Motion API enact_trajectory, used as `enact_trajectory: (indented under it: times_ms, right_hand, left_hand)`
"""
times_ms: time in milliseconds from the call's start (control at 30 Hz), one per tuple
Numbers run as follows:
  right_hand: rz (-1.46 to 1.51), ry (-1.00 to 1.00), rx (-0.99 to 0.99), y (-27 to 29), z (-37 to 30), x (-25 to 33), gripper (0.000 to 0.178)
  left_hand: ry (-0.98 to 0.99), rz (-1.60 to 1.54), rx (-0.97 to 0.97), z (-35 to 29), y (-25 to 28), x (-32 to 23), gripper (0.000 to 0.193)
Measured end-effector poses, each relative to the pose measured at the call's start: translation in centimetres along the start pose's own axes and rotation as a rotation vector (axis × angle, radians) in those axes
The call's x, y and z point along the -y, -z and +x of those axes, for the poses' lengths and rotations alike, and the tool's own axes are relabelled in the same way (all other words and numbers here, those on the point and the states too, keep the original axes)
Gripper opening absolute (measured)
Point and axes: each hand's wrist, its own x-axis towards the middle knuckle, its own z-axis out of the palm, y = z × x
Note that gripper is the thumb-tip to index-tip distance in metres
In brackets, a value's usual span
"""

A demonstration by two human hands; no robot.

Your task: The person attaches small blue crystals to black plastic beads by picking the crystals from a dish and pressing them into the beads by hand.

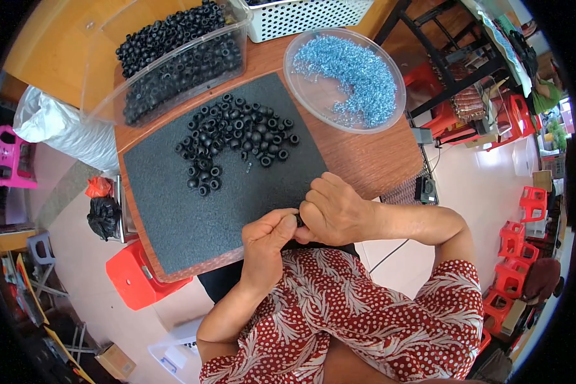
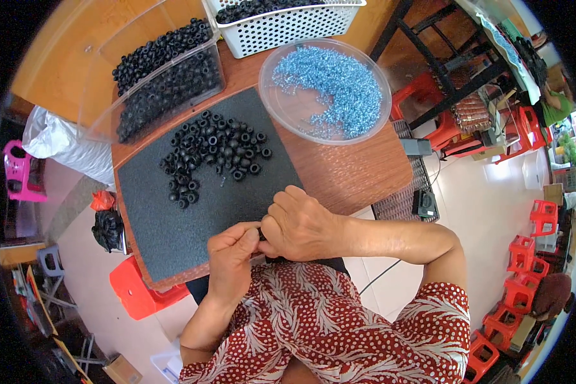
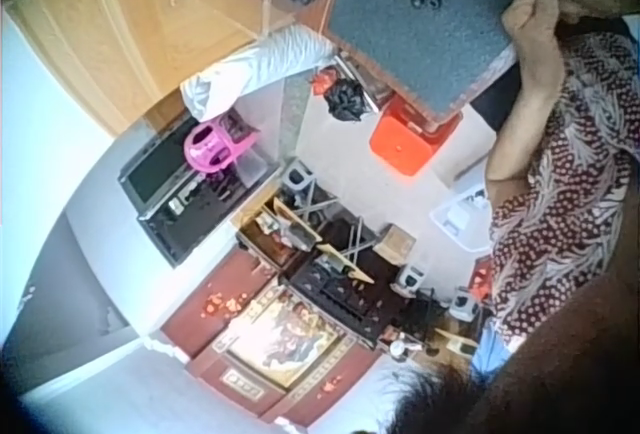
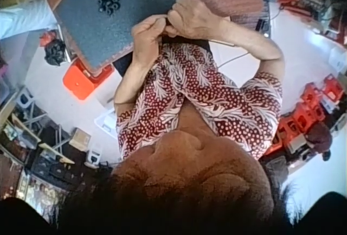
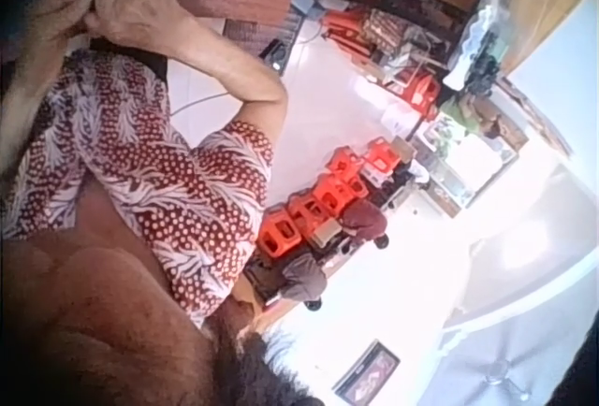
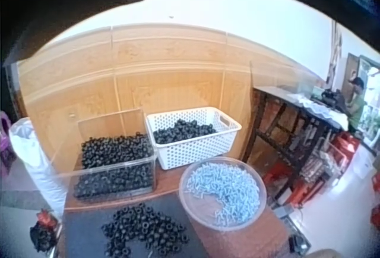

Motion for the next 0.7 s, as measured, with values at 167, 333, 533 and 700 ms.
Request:
enact_trajectory:
  times_ms: [167, 333, 533, 700]
  right_hand:
    - [-0.04, -0.014, 0.009, 0.2, 0.3, 0.3, 0.026]
    - [-0.043, -0.01, 0.008, 0.2, 0.3, 0.8, 0.026]
    - [-0.09, -0.016, 0.065, 0.4, 0.5, 1.2, 0.022]
    - [-0.108, 0.011, 0.089, 0.4, -0.1, 1.3, 0.02]
  left_hand:
    - [-0.034, 0.011, -0.05, -0.1, 0.0, 0.0, 0.028]
    - [-0.049, 0.044, -0.039, -0.2, 0.3, 0.0, 0.028]
    - [-0.035, 0.103, -0.058, -0.3, 0.5, 0.2, 0.027]
    - [-0.095, 0.112, -0.086, -0.5, -0.5, 0.5, 0.024]
